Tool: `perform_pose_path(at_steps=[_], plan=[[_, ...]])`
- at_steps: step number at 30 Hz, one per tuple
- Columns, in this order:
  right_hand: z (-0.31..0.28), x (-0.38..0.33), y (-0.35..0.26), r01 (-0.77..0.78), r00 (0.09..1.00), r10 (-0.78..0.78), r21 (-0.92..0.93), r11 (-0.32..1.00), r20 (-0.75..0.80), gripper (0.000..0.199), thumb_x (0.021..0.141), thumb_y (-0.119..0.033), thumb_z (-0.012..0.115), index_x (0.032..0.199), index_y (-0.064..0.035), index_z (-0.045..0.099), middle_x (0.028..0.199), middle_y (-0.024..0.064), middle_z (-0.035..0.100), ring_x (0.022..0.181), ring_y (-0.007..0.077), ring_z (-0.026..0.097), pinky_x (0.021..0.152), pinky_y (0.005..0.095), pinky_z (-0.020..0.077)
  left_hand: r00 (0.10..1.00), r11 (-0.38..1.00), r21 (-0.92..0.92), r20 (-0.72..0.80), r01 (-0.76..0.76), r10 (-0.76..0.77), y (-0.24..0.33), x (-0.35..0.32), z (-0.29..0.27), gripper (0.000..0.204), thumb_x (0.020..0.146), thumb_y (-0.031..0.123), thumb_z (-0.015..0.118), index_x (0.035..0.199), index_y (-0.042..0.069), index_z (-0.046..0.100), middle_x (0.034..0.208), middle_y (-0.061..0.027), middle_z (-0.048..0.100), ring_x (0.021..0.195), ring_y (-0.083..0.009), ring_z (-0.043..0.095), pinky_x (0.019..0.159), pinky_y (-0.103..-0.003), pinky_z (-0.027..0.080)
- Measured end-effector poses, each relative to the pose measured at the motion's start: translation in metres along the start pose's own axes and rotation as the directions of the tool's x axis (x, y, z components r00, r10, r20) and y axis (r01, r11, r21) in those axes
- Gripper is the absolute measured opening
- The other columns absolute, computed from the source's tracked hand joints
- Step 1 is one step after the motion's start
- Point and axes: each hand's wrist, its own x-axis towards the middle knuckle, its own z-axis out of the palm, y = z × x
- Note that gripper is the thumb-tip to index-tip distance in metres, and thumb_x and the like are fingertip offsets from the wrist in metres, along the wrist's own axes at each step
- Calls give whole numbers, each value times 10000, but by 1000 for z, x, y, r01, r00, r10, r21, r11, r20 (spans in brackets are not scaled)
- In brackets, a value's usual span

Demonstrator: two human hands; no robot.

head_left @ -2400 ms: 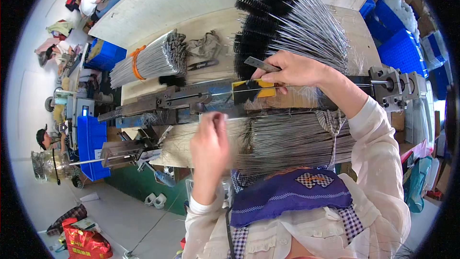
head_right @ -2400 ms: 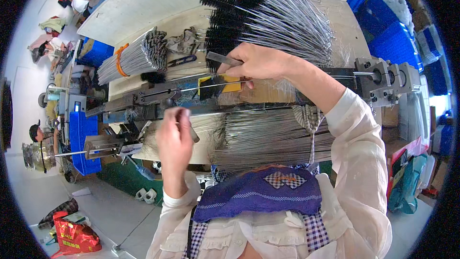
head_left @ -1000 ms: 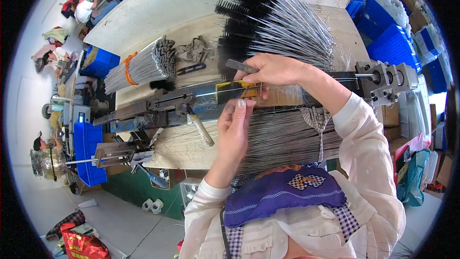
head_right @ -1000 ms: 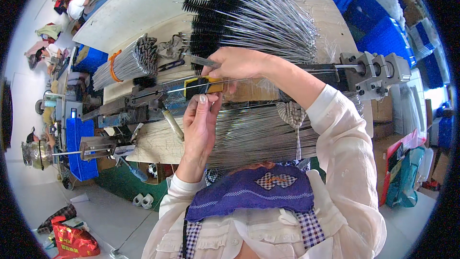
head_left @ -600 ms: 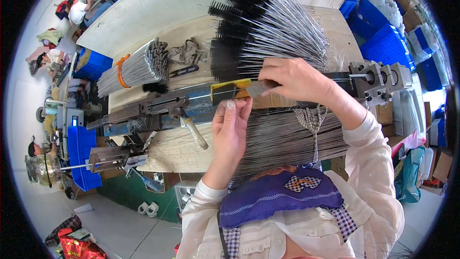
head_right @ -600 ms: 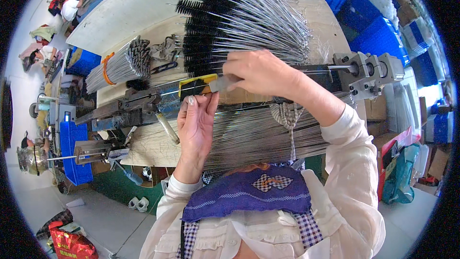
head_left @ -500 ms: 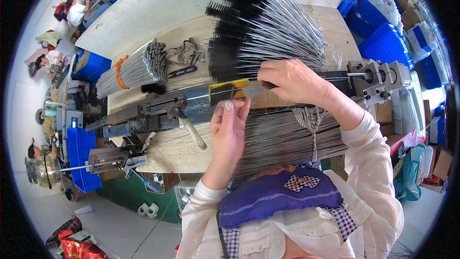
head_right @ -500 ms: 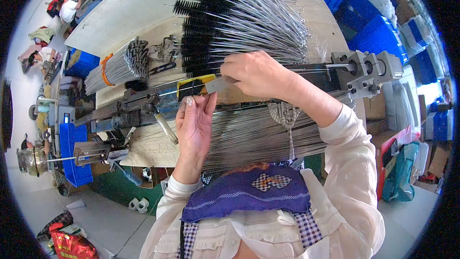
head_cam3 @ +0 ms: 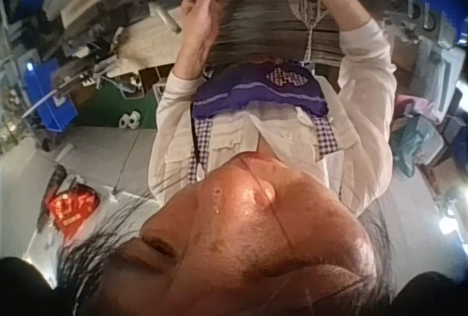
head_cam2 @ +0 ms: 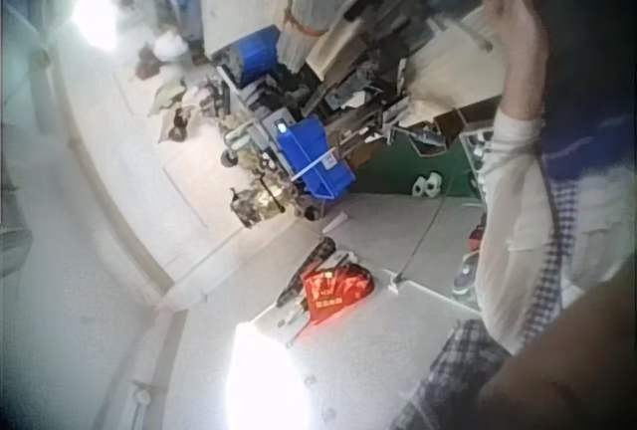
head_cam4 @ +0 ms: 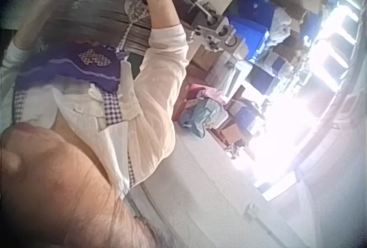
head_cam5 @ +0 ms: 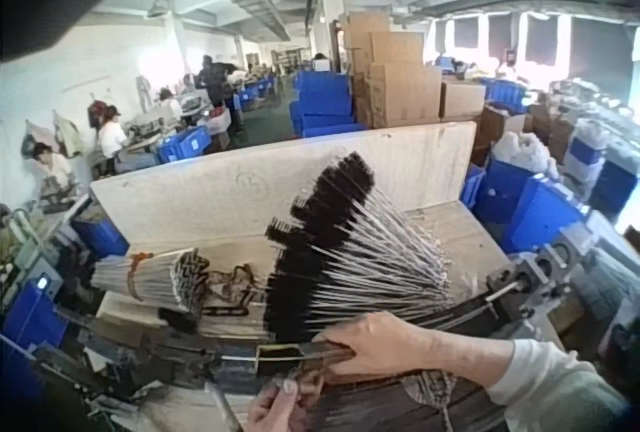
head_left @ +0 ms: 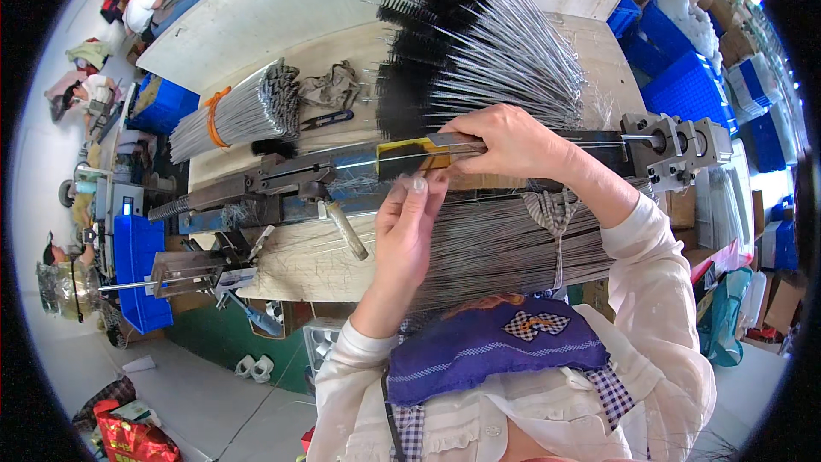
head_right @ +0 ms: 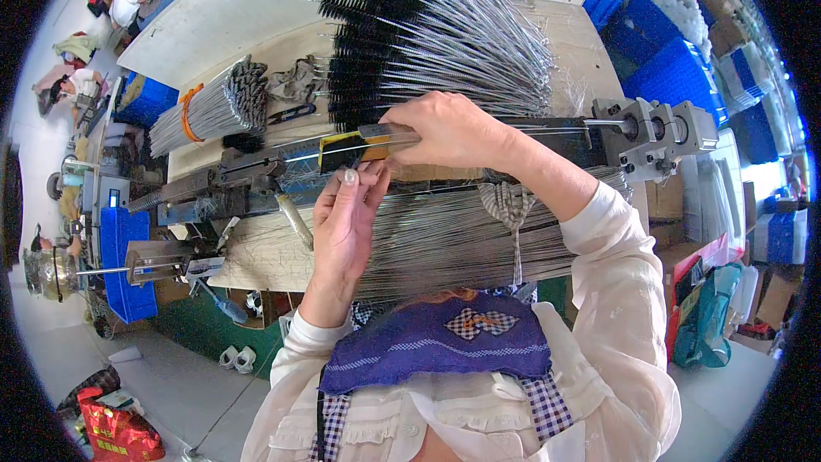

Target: The person manufactures wire brushes by placing metal wires into a machine, arranging bristles between the wires by hand and with a tool, and stacking the twisted wire brushes.

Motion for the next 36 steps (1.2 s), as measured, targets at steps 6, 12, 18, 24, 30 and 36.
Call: perform_pose_path(at_steps=[6, 12, 18, 24, 30, 36], plan=[[-8, 2, -11, -92, 993, 90, 18, 996, 75, 457, 774, -399, 692, 1061, -46, 648, 901, 146, 679, 836, 328, 656, 749, 402, 521, 986, 965, 222, -129, 136, -109, 0, 1, -8, 184, 972, 187, 550, 1008, 23, 627, 1048, -70, 637, 1093, -156, 565, 1023, -325, 414], [-8, 0, -9, -74, 996, 73, 14, 997, 55, 455, 781, -400, 688, 1064, -45, 646, 898, 147, 679, 832, 329, 656, 749, 403, 522, 987, 960, 273, -158, 56, -13, -10, 3, -2, 169, 982, 197, 539, 999, 51, 623, 989, -29, 628, 976, -103, 554, 924, -257, 411], [-10, 2, -12, -92, 992, 90, 18, 996, 86, 449, 786, -399, 680, 1065, -49, 644, 909, 144, 680, 836, 327, 657, 761, 401, 525, 955, 953, 302, -276, -22, 109, -26, 2, 5, 190, 975, 199, 555, 892, 39, 613, 956, -15, 559, 962, -112, 502, 923, -266, 355], [-2, 0, -7, 7, 1000, -7, 26, 1000, -8, 405, 769, -298, 715, 1067, -34, 639, 794, 129, 645, 721, 286, 631, 671, 355, 499, 953, 974, 222, -287, -32, 97, -30, 9, 5, 162, 974, 201, 558, 959, 43, 589, 1010, -26, 572, 976, -101, 501, 921, -258, 359], [-6, 3, -10, -80, 995, 76, 52, 995, 65, 428, 777, -360, 687, 1074, -54, 646, 914, 146, 685, 843, 319, 664, 767, 394, 528, 973, 987, 156, -232, 37, 0, -25, 7, -1, 364, 970, 366, 530, 1106, 28, 521, 1103, -72, 575, 1064, -164, 534, 998, -330, 408], [-10, -4, -9, 2, 1000, -1, -23, 1000, 26, 475, 794, -363, 720, 1108, -23, 617, 855, 97, 593, 780, 260, 615, 700, 362, 499, 993, 885, -454, 2, 106, -117, 4, 13, 0, 815, 925, 644, 365, 1215, -115, 421, 1275, -220, 480, 1264, -328, 424, 1122, -438, 315]])
